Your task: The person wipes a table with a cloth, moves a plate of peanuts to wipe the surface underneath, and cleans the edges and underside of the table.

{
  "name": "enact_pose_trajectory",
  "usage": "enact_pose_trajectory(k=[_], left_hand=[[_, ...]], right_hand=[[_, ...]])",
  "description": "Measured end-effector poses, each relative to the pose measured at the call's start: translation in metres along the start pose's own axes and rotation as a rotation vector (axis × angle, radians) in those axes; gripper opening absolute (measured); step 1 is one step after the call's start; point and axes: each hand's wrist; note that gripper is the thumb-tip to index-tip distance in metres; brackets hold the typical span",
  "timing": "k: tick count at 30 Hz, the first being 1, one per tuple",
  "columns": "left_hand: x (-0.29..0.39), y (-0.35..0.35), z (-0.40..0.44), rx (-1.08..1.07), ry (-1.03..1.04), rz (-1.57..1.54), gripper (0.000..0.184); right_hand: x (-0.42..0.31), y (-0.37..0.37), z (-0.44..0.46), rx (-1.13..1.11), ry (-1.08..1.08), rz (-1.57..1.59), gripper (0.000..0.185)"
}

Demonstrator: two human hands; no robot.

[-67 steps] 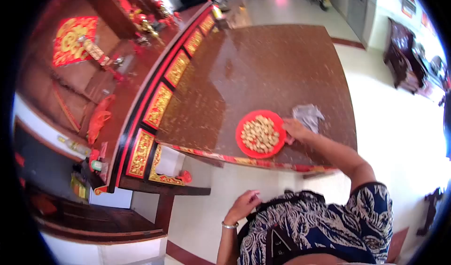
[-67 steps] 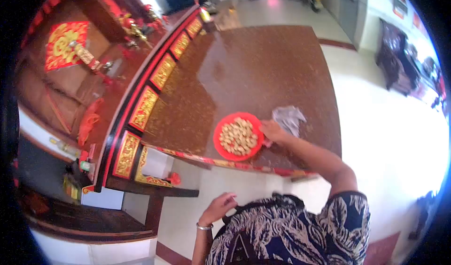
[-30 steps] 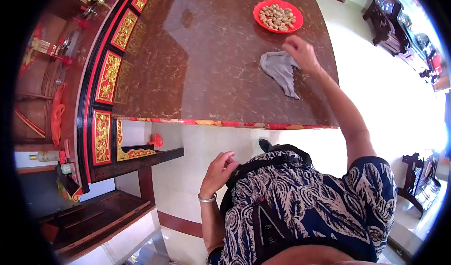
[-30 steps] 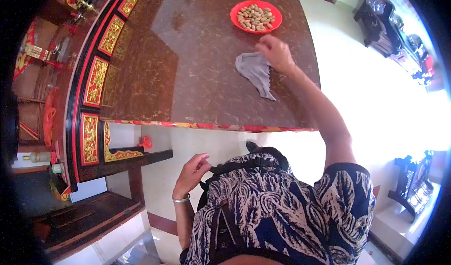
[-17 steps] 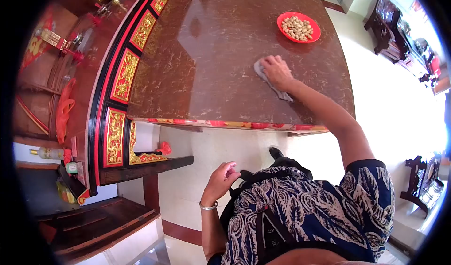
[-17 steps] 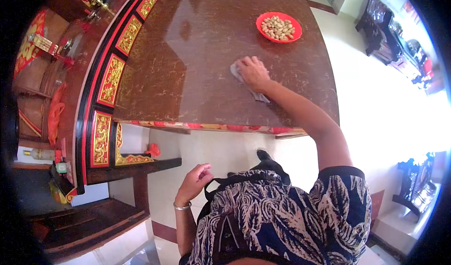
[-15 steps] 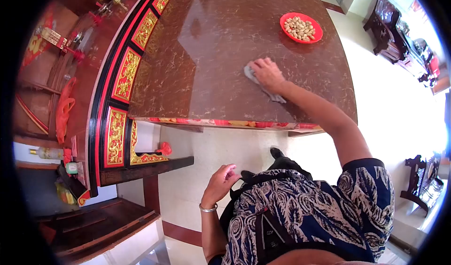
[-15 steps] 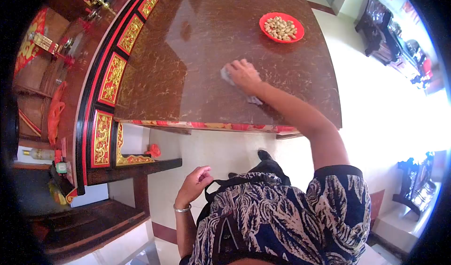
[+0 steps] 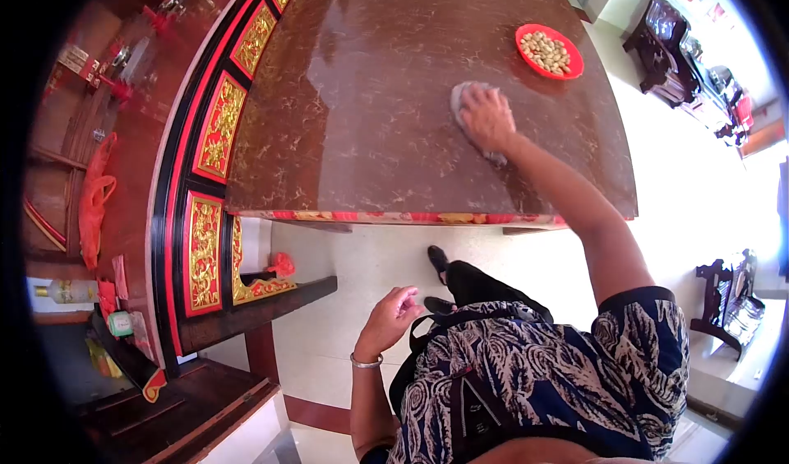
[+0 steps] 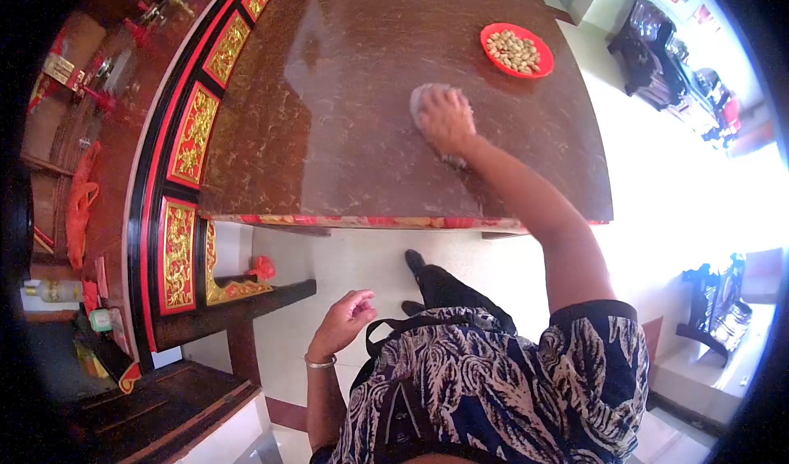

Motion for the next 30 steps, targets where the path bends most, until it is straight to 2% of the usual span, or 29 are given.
enact_pose_trajectory(k=[2,4,6,7,8,10,11,12,14,15,16,17,18,19,21,22,23,25,26,28,30], left_hand=[[-0.005,-0.016,0.005,0.016,-0.024,0.007,0.038],[-0.010,-0.029,0.010,0.031,-0.046,0.012,0.040],[-0.021,-0.046,0.008,0.082,-0.134,0.009,0.040],[-0.022,-0.056,0.006,0.093,-0.169,0.006,0.039],[-0.027,-0.062,0.005,0.090,-0.175,0.003,0.039],[-0.039,-0.071,0.001,0.180,-0.269,0.028,0.038],[-0.047,-0.071,0.000,0.190,-0.340,-0.065,0.037],[-0.055,-0.070,0.001,0.187,-0.343,-0.075,0.037],[-0.070,-0.066,0.005,0.228,-0.371,-0.254,0.037],[-0.073,-0.066,0.010,0.220,-0.361,-0.262,0.036],[-0.072,-0.068,0.015,0.211,-0.362,-0.263,0.036],[-0.071,-0.071,0.022,0.173,-0.339,-0.240,0.036],[-0.069,-0.077,0.029,0.138,-0.315,-0.214,0.036],[-0.062,-0.089,0.036,0.117,-0.266,-0.116,0.036],[-0.065,-0.103,0.045,0.157,-0.212,-0.077,0.035],[-0.066,-0.111,0.049,0.192,-0.163,-0.042,0.034],[-0.055,-0.126,0.050,0.150,-0.219,-0.056,0.034],[-0.051,-0.141,0.050,0.158,-0.211,-0.066,0.035],[-0.050,-0.146,0.048,0.168,-0.203,-0.090,0.036],[-0.054,-0.155,0.044,0.175,-0.209,-0.074,0.037],[-0.061,-0.157,0.040,0.151,-0.183,-0.051,0.037]], right_hand=[[0.041,0.039,0.046,0.353,-0.021,0.055,0.037],[0.062,0.018,0.082,0.171,0.012,-0.138,0.041],[0.087,0.022,0.128,0.063,0.172,-0.157,0.038],[0.112,0.044,0.148,0.354,0.123,-0.037,0.035],[0.113,0.039,0.163,0.347,0.121,-0.034,0.035],[0.117,0.025,0.193,0.073,0.395,0.235,0.054],[0.112,0.029,0.209,0.047,0.415,0.165,0.053],[0.103,0.035,0.227,-0.021,0.392,0.152,0.053],[0.065,0.058,0.261,0.093,0.298,0.210,0.042],[0.036,0.076,0.274,0.274,0.230,0.281,0.033],[-0.001,0.085,0.277,0.260,0.034,0.190,0.038],[-0.044,0.085,0.268,0.322,-0.044,0.184,0.041],[-0.086,0.076,0.276,0.015,-0.033,0.213,0.049],[-0.136,0.031,0.254,-0.087,0.113,0.588,0.058],[-0.201,0.048,0.236,-0.196,-0.284,0.170,0.068],[-0.226,0.075,0.215,-0.021,-0.422,0.285,0.067],[-0.248,0.091,0.196,0.159,-0.556,0.401,0.067],[-0.270,0.070,0.155,0.089,-0.720,0.404,0.064],[-0.272,0.061,0.139,0.099,-0.723,0.407,0.064],[-0.264,0.050,0.112,-0.075,-0.808,0.493,0.065],[-0.236,0.050,0.101,-0.191,-0.656,0.564,0.064]])
Point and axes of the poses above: each hand's wrist, its own z-axis towards the middle knuckle, its own y-axis out of the palm, x = y × z, and after that the axes turned 14 degrees about z, right-handed
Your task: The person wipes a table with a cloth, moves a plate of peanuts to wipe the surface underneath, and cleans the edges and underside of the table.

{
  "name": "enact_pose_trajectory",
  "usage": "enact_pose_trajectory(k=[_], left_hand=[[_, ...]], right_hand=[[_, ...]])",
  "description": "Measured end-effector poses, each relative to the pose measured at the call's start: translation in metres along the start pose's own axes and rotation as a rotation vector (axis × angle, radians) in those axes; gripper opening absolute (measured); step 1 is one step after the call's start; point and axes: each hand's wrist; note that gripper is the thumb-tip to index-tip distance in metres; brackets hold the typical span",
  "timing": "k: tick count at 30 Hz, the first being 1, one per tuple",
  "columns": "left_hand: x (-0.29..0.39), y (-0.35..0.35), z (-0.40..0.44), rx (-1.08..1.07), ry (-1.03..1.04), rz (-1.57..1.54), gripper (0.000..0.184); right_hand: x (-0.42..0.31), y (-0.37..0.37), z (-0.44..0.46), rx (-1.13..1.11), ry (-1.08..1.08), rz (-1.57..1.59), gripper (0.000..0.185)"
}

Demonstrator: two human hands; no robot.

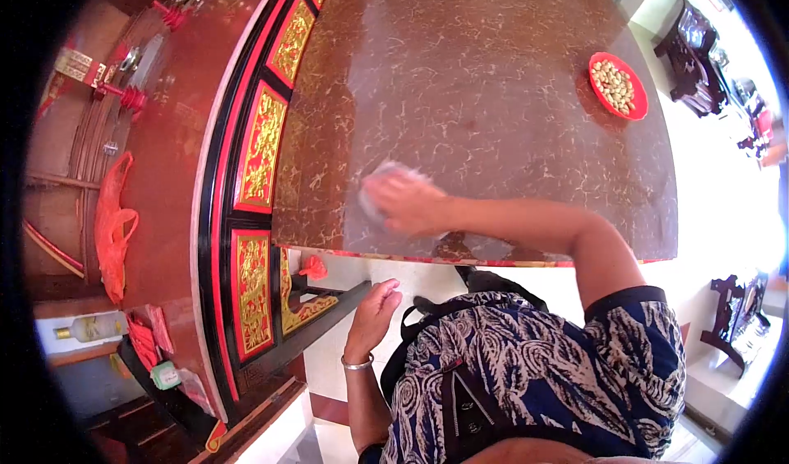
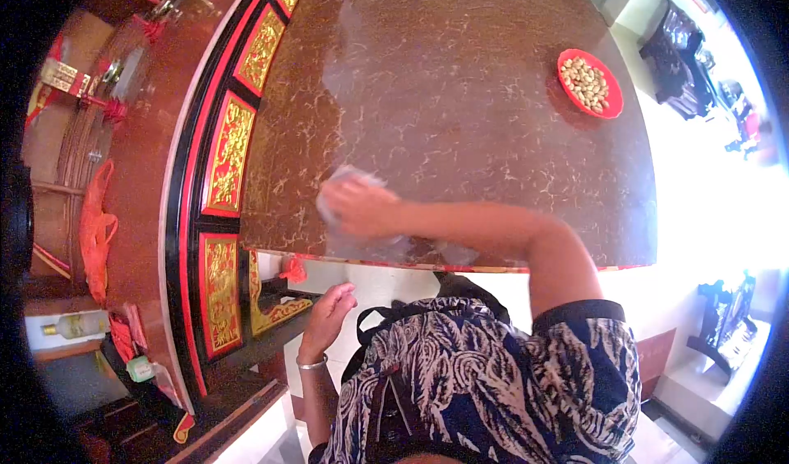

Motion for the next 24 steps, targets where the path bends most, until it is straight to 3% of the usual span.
enact_pose_trajectory(k=[2,5,8,9,10,11,14,15,17,18,20,21,23,24], left_hand=[[-0.002,-0.003,-0.005,0.018,0.005,0.002,0.036],[-0.013,-0.002,-0.011,0.041,-0.016,0.023,0.036],[-0.020,-0.002,-0.019,0.047,-0.015,0.046,0.036],[-0.020,-0.001,-0.023,0.084,-0.013,0.034,0.035],[-0.020,0.000,-0.027,0.120,-0.010,0.022,0.035],[-0.017,0.000,-0.031,0.135,-0.020,0.020,0.035],[-0.013,0.002,-0.046,0.116,-0.127,0.015,0.034],[-0.016,0.007,-0.050,0.116,-0.141,0.005,0.034],[-0.023,0.015,-0.054,0.112,-0.144,-0.027,0.034],[-0.019,0.018,-0.055,0.109,-0.153,-0.028,0.034],[-0.008,0.021,-0.054,0.107,-0.132,-0.092,0.033],[-0.007,0.021,-0.053,0.084,-0.090,-0.028,0.032],[0.001,0.021,-0.049,0.084,-0.056,0.018,0.032],[0.006,0.021,-0.047,0.081,-0.025,0.056,0.032]], right_hand=[[0.019,-0.044,-0.013,-0.008,0.402,0.153,0.062],[0.107,-0.087,-0.039,0.196,0.670,-0.011,0.046],[0.241,-0.120,-0.077,0.232,0.555,-0.647,0.053],[0.258,-0.142,-0.082,0.088,0.571,-0.888,0.057],[0.263,-0.154,-0.076,0.421,0.766,-0.540,0.059],[0.274,-0.160,-0.070,0.416,0.784,-0.592,0.058],[0.294,-0.156,-0.036,0.373,0.771,-0.678,0.058],[0.302,-0.156,-0.017,0.314,0.772,-0.546,0.058],[0.283,-0.137,0.027,0.183,0.578,-0.745,0.055],[0.292,-0.115,0.052,0.249,0.466,-0.643,0.054],[0.251,-0.094,0.099,0.256,0.413,-0.398,0.052],[0.188,-0.093,0.116,0.198,0.467,-0.257,0.052],[0.140,-0.051,0.141,0.103,0.204,-0.339,0.039],[0.122,-0.018,0.145,0.215,0.147,-0.210,0.047]])
Point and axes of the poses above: each hand's wrist, its own z-axis towards the middle knuckle, its own y-axis out of the palm, x = y × z, and after that the axes turned 14 degrees about z, right-handed
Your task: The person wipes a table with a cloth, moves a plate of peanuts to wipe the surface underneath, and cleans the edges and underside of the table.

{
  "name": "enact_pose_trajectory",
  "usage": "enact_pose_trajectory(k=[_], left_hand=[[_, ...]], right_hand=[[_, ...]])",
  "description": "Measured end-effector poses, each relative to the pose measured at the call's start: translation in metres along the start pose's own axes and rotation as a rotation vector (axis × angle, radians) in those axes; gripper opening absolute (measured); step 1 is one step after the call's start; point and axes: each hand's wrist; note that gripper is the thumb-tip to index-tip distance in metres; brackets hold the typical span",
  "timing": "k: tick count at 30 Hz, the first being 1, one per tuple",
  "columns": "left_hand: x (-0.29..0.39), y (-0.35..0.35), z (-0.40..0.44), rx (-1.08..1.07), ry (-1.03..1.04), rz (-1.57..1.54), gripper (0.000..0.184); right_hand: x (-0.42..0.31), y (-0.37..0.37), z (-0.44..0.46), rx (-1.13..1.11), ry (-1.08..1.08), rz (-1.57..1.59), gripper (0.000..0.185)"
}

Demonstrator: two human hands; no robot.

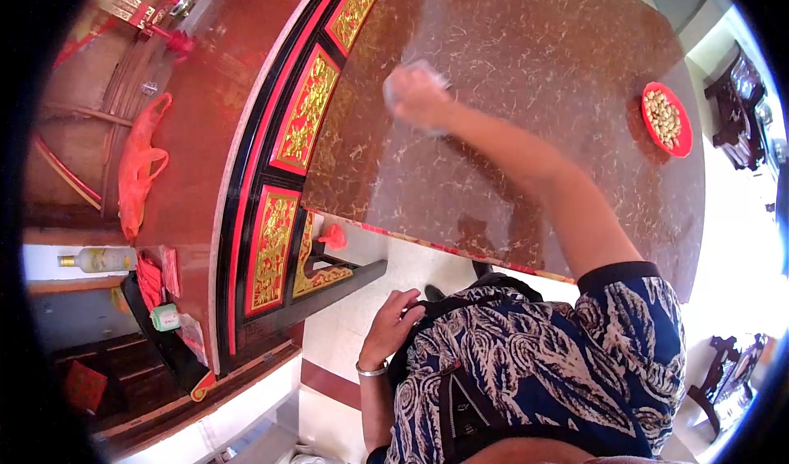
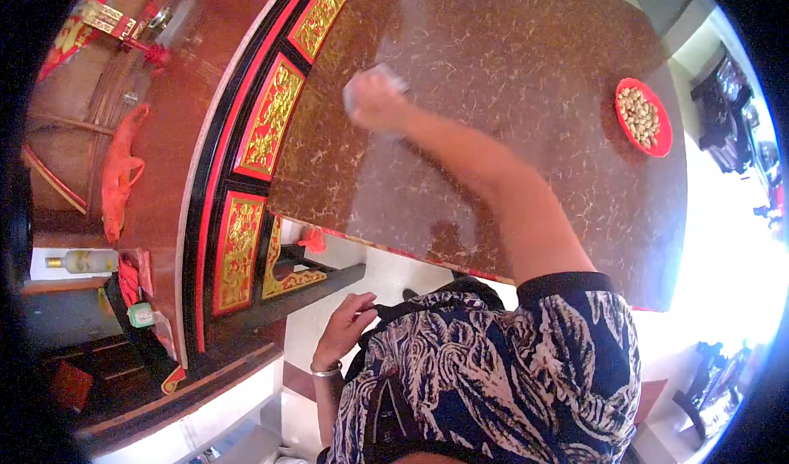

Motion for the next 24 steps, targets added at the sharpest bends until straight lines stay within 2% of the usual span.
enact_pose_trajectory(k=[2,4,5,8,10,12,14,16,18,20,22,24], left_hand=[[0.009,-0.002,0.004,0.010,0.019,0.036,0.032],[0.009,-0.002,0.008,0.031,0.131,0.046,0.032],[0.013,-0.003,0.008,0.028,0.130,0.047,0.031],[0.021,-0.009,0.011,0.006,0.098,0.081,0.031],[0.018,-0.009,0.014,0.001,0.094,0.076,0.032],[0.018,-0.009,0.016,-0.003,0.086,0.069,0.033],[0.019,-0.009,0.018,-0.025,0.069,0.012,0.033],[0.018,-0.009,0.018,-0.031,0.062,0.020,0.033],[0.016,-0.009,0.016,-0.036,0.054,0.029,0.033],[0.013,-0.008,0.010,-0.004,0.015,0.031,0.032],[0.008,-0.007,0.003,0.008,-0.030,0.034,0.032],[0.008,-0.007,-0.006,0.021,-0.071,0.038,0.031]], right_hand=[[-0.063,0.018,-0.016,-0.100,-0.255,-0.006,0.055],[-0.119,0.011,-0.057,-0.050,-0.415,-0.092,0.060],[-0.134,0.013,-0.074,-0.100,-0.443,-0.007,0.062],[-0.153,0.004,-0.123,-0.156,-0.553,0.122,0.064],[-0.139,-0.013,-0.144,-0.164,-0.638,0.168,0.064],[-0.120,-0.028,-0.155,-0.126,-0.587,0.098,0.061],[-0.088,-0.041,-0.133,-0.147,-0.277,0.227,0.043],[-0.056,-0.096,-0.098,-0.273,-0.157,0.062,0.046],[0.026,-0.062,-0.081,-0.010,-0.031,-0.072,0.056],[0.105,-0.043,-0.055,0.098,0.077,-0.186,0.062],[0.133,-0.074,-0.030,-0.013,0.309,-0.227,0.064],[0.153,-0.078,-0.008,0.013,0.330,-0.235,0.064]])
Point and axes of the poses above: each hand's wrist, its own z-axis towards the middle knuckle, its own y-axis out of the palm, x = y × z, and after that the axes turned 14 degrees about z, right-handed
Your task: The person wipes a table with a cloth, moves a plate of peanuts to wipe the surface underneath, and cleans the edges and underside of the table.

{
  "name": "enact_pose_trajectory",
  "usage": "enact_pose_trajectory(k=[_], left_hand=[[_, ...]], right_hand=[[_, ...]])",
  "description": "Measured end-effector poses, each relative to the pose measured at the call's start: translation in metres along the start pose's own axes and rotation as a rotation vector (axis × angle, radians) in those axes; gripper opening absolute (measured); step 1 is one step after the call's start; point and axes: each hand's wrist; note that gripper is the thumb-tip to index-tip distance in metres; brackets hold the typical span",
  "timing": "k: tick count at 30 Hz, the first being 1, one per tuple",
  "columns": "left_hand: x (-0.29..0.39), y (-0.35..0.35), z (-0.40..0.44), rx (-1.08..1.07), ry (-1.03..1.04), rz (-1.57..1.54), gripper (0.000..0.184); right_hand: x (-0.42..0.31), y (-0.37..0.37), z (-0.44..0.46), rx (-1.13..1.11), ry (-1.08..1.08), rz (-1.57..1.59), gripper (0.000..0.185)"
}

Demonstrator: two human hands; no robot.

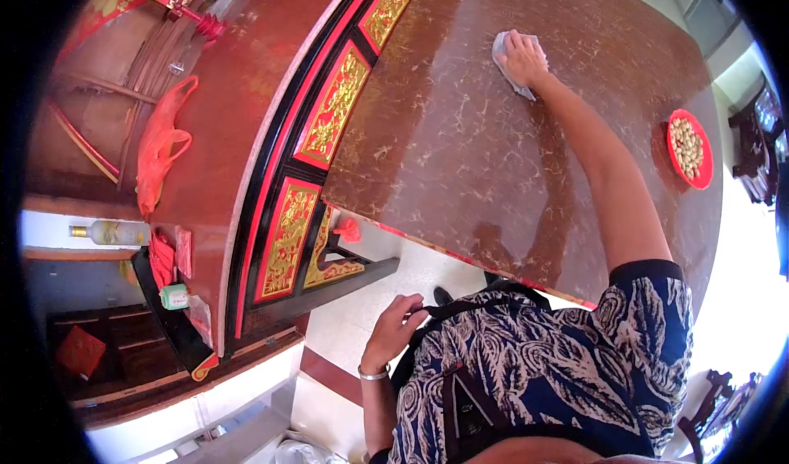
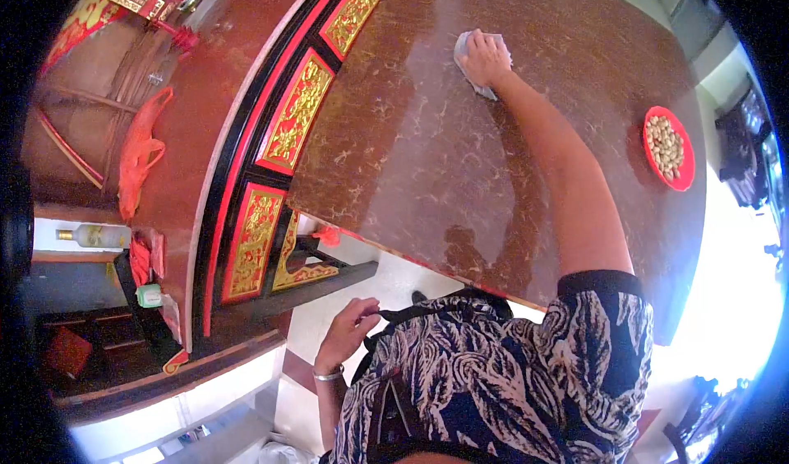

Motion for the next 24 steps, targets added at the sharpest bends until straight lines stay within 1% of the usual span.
enact_pose_trajectory(k=[2,4,5,7,8,10,11,13,15,16,17,19,20,22,23,24], left_hand=[[0.004,0.001,-0.010,0.044,-0.113,-0.113,0.030],[-0.003,0.007,-0.016,0.062,-0.101,-0.092,0.030],[-0.006,0.012,-0.018,0.088,-0.113,-0.151,0.031],[-0.010,0.019,-0.021,0.119,-0.121,-0.242,0.031],[-0.010,0.018,-0.022,0.112,-0.126,-0.240,0.031],[-0.009,0.014,-0.019,0.023,-0.153,-0.237,0.031],[0.000,0.005,-0.016,-0.006,-0.143,-0.130,0.031],[0.006,-0.004,-0.009,0.006,-0.102,-0.104,0.031],[0.003,-0.006,-0.002,0.028,-0.004,-0.059,0.031],[0.004,-0.008,0.003,0.014,-0.007,-0.063,0.032],[0.008,-0.010,0.008,0.035,0.022,-0.078,0.031],[0.012,-0.014,0.014,0.059,0.049,-0.096,0.030],[0.010,-0.016,0.017,0.030,0.066,-0.056,0.031],[0.006,-0.017,0.020,0.012,0.078,-0.027,0.032],[0.001,-0.017,0.021,-0.001,0.095,-0.027,0.033],[-0.001,-0.019,0.023,-0.015,0.115,-0.025,0.034]], right_hand=[[-0.004,0.002,0.020,0.023,0.029,-0.006,0.063],[-0.019,0.011,0.041,0.038,0.052,0.039,0.063],[-0.032,0.017,0.048,0.073,0.002,0.060,0.060],[-0.063,0.020,0.054,-0.091,-0.141,0.039,0.057],[-0.085,0.027,0.049,-0.060,-0.205,0.094,0.055],[-0.128,0.044,0.031,0.008,-0.317,0.142,0.053],[-0.148,0.054,0.019,0.042,-0.362,0.141,0.053],[-0.182,0.069,-0.014,0.094,-0.531,0.229,0.054],[-0.216,0.011,-0.073,-0.175,-0.688,0.004,0.058],[-0.226,0.018,-0.097,-0.169,-0.710,0.124,0.060],[-0.233,0.024,-0.118,-0.163,-0.731,0.246,0.061],[-0.236,0.009,-0.163,-0.185,-0.871,0.292,0.061],[-0.232,0.002,-0.179,-0.186,-0.876,0.291,0.061],[-0.216,-0.011,-0.200,-0.248,-0.887,0.426,0.060],[-0.208,-0.017,-0.200,-0.252,-0.896,0.426,0.060],[-0.200,-0.023,-0.196,-0.235,-0.876,0.228,0.061]])
Point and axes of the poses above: each hand's wrist, its own z-axis towards the middle knuckle, its own y-axis out of the palm, x = y × z, and after that the axes turned 14 degrees about z, right-handed
